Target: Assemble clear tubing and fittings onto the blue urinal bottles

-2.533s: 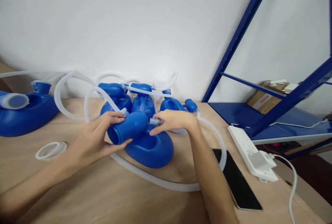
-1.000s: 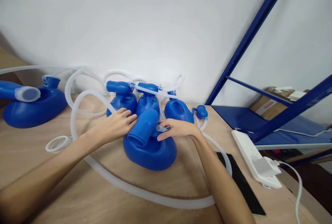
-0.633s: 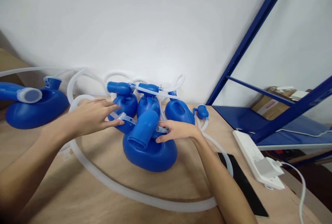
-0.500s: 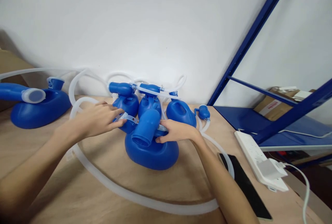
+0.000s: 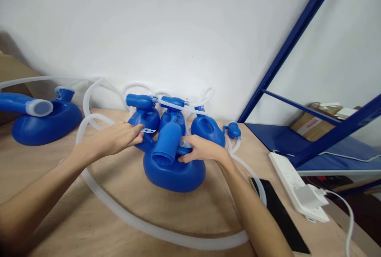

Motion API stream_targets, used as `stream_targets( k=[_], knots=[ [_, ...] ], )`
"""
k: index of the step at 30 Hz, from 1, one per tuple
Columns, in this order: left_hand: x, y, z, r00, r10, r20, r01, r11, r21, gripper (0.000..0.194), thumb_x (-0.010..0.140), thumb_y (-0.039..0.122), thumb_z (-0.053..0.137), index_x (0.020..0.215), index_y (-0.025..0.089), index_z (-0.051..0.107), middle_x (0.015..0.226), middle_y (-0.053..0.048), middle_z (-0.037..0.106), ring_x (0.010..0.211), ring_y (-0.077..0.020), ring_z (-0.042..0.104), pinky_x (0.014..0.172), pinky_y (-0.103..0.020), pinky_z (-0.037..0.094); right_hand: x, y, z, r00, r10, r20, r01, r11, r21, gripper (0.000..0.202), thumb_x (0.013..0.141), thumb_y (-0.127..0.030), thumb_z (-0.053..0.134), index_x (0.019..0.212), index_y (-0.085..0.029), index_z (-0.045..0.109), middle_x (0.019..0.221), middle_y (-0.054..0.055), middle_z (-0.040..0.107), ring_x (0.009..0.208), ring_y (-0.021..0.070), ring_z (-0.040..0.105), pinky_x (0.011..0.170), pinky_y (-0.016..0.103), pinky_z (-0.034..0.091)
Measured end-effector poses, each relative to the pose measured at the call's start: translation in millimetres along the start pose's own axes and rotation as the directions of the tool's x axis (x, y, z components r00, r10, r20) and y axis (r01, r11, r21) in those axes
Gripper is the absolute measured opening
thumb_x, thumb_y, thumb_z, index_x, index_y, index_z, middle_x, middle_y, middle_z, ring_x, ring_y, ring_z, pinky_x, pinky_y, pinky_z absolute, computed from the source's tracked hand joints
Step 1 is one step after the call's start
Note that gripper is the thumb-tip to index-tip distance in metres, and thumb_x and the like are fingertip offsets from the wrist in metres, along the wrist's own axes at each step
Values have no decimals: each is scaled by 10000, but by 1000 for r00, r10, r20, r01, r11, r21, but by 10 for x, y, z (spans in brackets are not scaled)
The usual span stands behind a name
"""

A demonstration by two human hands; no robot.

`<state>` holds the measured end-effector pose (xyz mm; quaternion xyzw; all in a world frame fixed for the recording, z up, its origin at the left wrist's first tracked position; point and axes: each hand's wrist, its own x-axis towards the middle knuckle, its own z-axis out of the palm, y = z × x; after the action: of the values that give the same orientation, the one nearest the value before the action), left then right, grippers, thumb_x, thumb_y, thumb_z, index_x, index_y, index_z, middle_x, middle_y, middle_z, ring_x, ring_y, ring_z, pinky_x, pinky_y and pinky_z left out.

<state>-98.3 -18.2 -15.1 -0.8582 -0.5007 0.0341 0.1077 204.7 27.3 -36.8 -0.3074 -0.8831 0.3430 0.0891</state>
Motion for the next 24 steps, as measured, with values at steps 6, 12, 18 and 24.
stream_targets(
  k=[6,12,18,24],
  knots=[
    [-12,-60,-8,1000,-4,14,5,996,-89,363,1117,356,371,996,160,652,796,-96,715,714,-284,688,632,-341,376,3,45,-11,1000,-11,11,11,1000,18,265,795,-386,804,974,-202,739,896,-6,737,873,232,663,869,338,536],
    [-13,-464,124,999,-40,2,40,972,-231,387,1091,345,324,1102,181,675,909,-92,745,789,-253,693,732,-337,474,-17,150,-38,999,-5,54,2,998,69,267,790,-405,802,973,-221,739,937,-14,752,904,242,678,872,344,548],
    [-92,-686,81,905,-112,-410,86,993,-83,399,1050,450,458,1170,161,706,1221,-179,694,1127,-349,610,943,-457,465,-21,177,-48,998,42,51,-47,994,96,276,780,-426,813,932,-213,726,942,-6,743,947,258,685,859,336,547],
    [-132,-247,-141,996,85,6,-67,831,-553,487,1012,615,505,872,210,737,778,-20,695,685,-181,618,639,-271,434,-25,177,-53,997,26,75,-37,988,149,305,818,-380,779,1064,-210,725,1063,7,761,1020,268,682,973,374,535]
  ],
)
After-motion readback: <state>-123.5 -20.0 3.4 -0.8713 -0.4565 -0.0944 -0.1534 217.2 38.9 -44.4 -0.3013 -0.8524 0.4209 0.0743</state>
